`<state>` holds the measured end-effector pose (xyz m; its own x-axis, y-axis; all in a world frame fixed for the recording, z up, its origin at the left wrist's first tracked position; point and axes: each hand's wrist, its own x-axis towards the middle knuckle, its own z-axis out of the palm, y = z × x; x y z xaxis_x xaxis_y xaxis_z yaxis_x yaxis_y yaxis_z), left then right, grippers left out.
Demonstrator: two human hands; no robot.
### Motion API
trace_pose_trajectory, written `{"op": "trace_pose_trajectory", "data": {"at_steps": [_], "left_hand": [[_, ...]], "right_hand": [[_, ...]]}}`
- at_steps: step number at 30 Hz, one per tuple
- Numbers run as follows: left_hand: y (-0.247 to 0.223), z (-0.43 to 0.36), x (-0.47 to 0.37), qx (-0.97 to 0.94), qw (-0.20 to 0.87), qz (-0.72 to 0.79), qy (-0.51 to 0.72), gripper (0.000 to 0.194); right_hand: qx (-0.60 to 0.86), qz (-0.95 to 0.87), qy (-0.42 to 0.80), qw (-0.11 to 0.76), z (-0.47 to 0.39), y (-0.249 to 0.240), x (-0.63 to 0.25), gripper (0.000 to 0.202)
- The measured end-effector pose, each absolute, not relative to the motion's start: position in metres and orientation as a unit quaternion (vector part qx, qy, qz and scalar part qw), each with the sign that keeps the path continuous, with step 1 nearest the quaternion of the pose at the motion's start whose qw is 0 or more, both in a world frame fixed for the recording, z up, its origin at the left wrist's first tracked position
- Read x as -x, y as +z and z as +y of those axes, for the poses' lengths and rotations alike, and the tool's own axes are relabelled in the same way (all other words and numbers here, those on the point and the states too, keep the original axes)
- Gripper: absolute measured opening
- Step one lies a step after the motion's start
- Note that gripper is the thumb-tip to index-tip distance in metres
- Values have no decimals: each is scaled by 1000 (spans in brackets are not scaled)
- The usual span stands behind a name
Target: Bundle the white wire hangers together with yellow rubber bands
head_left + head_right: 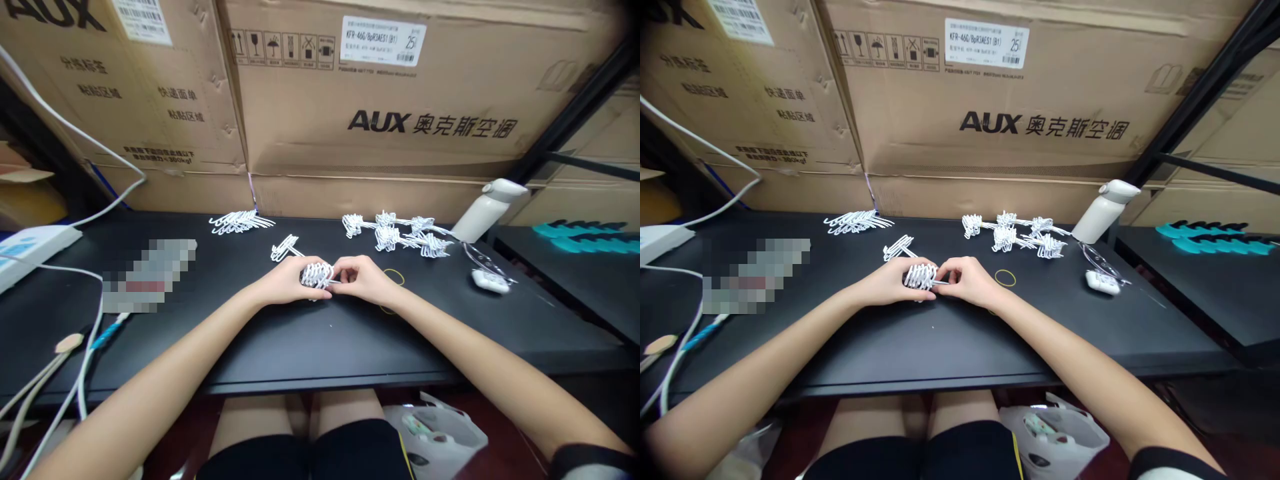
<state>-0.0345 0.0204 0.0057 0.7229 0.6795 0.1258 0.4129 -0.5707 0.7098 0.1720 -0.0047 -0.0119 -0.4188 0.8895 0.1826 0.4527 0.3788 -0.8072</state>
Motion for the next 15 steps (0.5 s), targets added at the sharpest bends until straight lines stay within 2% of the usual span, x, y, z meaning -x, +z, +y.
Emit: {"op": "trace_pose_trajectory", "data": {"at_steps": [3, 6, 11, 15], "left_hand": [[5, 22, 35, -864, 350, 306, 196, 41], [5, 22, 35, -864, 362, 298, 182, 41], [4, 20, 35, -856, 357, 310, 211, 56], [5, 20, 35, -858, 372, 303, 182, 43]], "right_hand": [[437, -763, 370, 299, -4, -10, -174, 28], [429, -771, 364, 298, -5, -11, -174, 28], [426, -757, 374, 326, -7, -19, -167, 26], [453, -704, 440, 326, -8, -22, -163, 28]]}}
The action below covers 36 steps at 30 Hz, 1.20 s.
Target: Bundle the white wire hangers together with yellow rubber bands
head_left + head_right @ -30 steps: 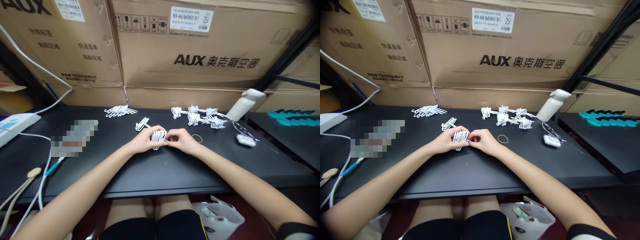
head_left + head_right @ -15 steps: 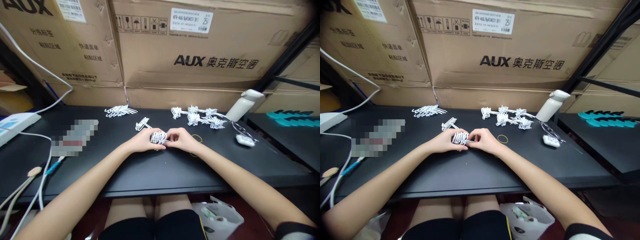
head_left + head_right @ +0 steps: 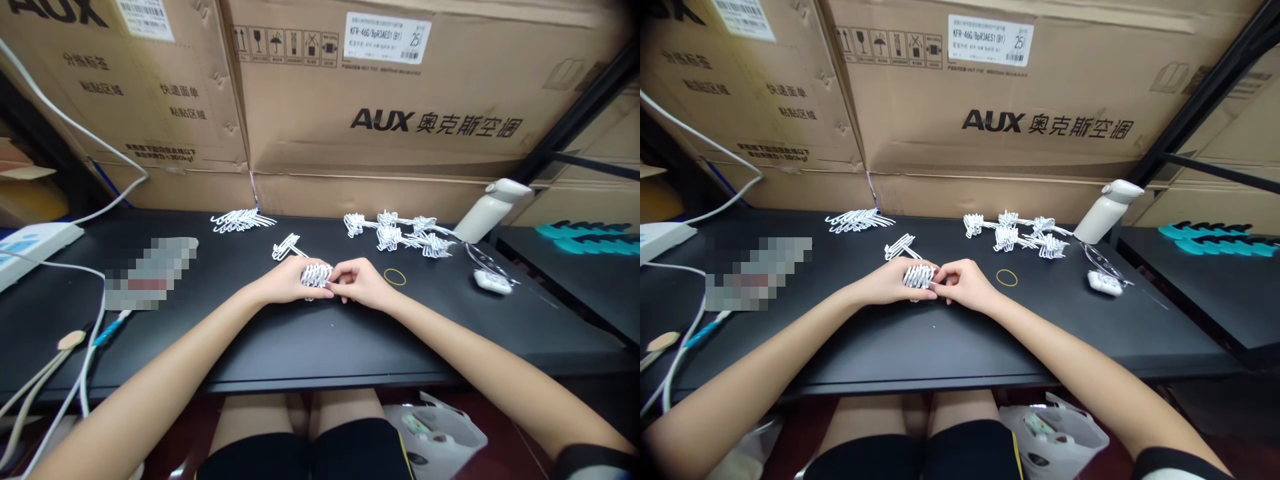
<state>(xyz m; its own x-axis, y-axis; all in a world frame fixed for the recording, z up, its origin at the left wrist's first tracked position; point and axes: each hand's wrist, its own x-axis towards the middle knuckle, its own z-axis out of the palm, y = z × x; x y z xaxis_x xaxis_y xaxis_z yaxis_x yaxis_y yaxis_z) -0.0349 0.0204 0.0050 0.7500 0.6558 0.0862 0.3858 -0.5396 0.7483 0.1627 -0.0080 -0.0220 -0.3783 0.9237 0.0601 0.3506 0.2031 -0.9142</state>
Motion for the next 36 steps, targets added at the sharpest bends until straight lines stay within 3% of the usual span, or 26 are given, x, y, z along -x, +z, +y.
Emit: {"op": "trace_pose_trajectory", "data": {"at_steps": [6, 10, 13, 16, 19, 25, 36], "left_hand": [[6, 22, 36, -856, 376, 304, 183, 34], [12, 26, 39, -799, 443, 334, 231, 29], [18, 36, 47, -670, 532, 380, 351, 23], [22, 50, 59, -497, 588, 389, 506, 18], [22, 63, 69, -385, 606, 404, 567, 10], [21, 62, 70, -379, 595, 428, 565, 6], [8, 56, 64, -533, 580, 387, 478, 25]], "right_hand": [[449, -684, 484, 310, -7, -12, -165, 34], [454, -648, 465, 397, 0, -9, -170, 33], [471, -605, 453, 455, 11, -12, -171, 34], [490, -613, 453, 423, 24, -19, -163, 32], [495, -672, 407, 372, 37, -23, -149, 29], [497, -766, 278, 300, 62, -16, -117, 13], [479, -720, 438, 244, 51, -11, -168, 21]]}}
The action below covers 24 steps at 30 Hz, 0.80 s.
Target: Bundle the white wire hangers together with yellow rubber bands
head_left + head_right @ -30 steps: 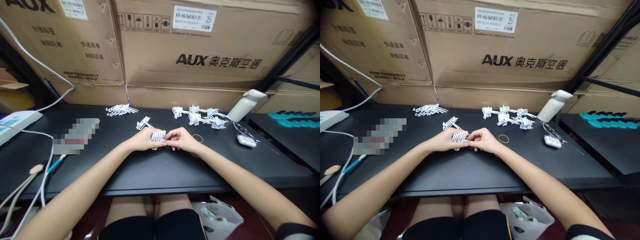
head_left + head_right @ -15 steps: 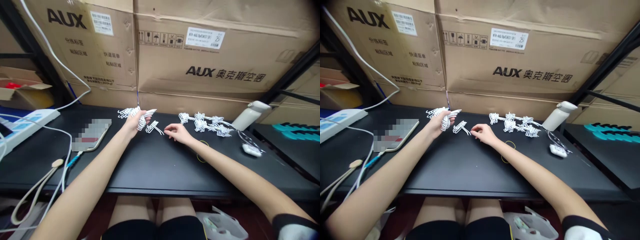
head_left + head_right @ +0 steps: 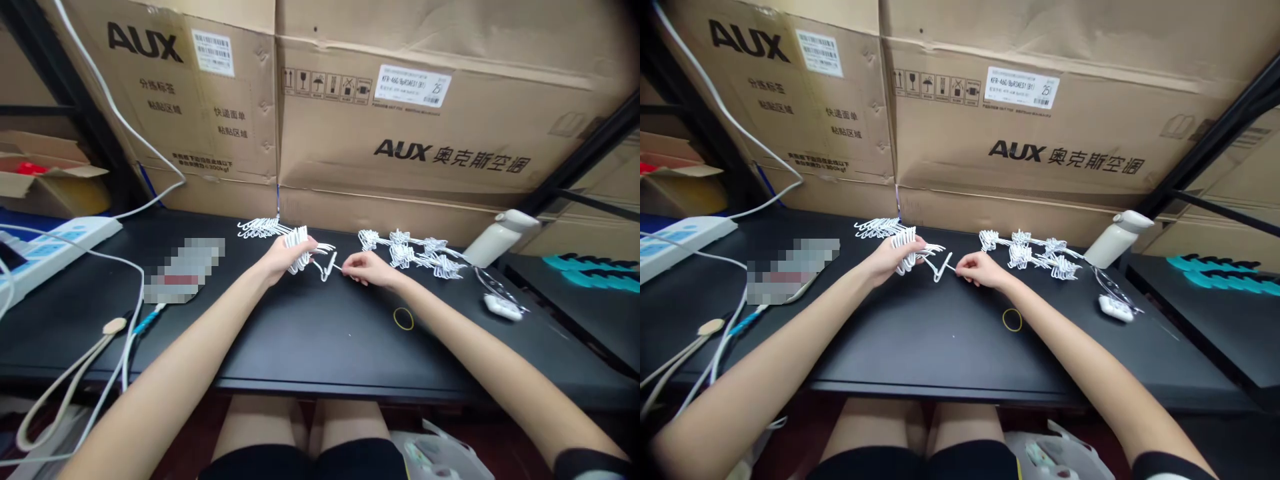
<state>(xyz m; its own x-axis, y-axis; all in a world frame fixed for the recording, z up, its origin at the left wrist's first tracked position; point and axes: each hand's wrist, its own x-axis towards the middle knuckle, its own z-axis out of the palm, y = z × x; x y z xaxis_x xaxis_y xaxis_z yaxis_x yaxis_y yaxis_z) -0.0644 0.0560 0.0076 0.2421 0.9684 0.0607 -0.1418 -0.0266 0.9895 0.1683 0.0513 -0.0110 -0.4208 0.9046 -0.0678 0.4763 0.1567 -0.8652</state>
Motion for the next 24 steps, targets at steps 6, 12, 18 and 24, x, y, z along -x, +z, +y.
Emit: {"op": "trace_pose_trajectory", "data": {"at_steps": [6, 12, 18, 24], "left_hand": [[5, 45, 55, -605, 559, 398, 403, 27], [6, 39, 49, -633, 554, 410, 353, 27], [10, 31, 45, -682, 534, 405, 293, 32], [9, 29, 42, -709, 520, 379, 289, 28]], "right_hand": [[454, -722, 484, 197, 28, -3, -212, 31], [452, -718, 456, 269, 19, 4, -208, 29], [432, -731, 432, 303, 12, 1, -196, 27], [427, -738, 407, 328, 5, 0, -186, 28]]}}
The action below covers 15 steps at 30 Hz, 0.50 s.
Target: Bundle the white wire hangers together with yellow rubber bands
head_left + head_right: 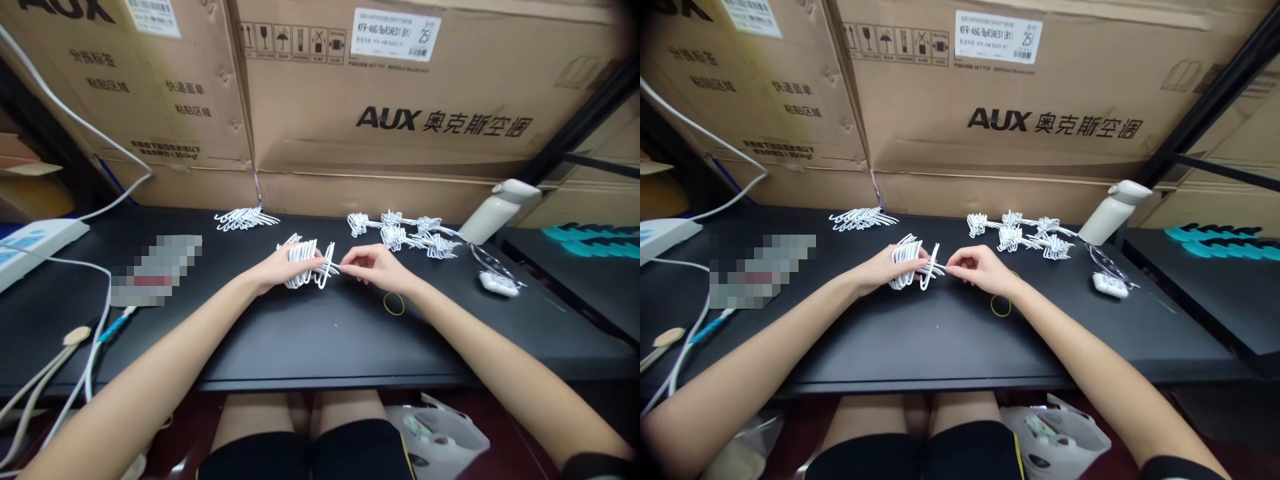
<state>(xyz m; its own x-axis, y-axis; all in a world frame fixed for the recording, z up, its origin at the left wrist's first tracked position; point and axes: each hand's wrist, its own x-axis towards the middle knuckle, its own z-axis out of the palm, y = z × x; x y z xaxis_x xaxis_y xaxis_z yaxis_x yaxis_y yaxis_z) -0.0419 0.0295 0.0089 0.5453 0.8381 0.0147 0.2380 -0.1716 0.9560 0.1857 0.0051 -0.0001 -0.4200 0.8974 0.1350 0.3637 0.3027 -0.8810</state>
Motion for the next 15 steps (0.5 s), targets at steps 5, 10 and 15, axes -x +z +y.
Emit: {"op": "trace_pose_trajectory", "data": {"at_steps": [5, 10, 15], "left_hand": [[6, 30, 41, -696, 534, 386, 286, 35], [3, 28, 40, -690, 554, 379, 272, 39], [2, 27, 38, -668, 592, 362, 270, 39]], "right_hand": [[425, -742, 400, 330, 4, -2, -183, 26], [414, -730, 416, 350, 1, -5, -176, 24], [427, -714, 399, 385, -6, -4, -168, 24]]}}
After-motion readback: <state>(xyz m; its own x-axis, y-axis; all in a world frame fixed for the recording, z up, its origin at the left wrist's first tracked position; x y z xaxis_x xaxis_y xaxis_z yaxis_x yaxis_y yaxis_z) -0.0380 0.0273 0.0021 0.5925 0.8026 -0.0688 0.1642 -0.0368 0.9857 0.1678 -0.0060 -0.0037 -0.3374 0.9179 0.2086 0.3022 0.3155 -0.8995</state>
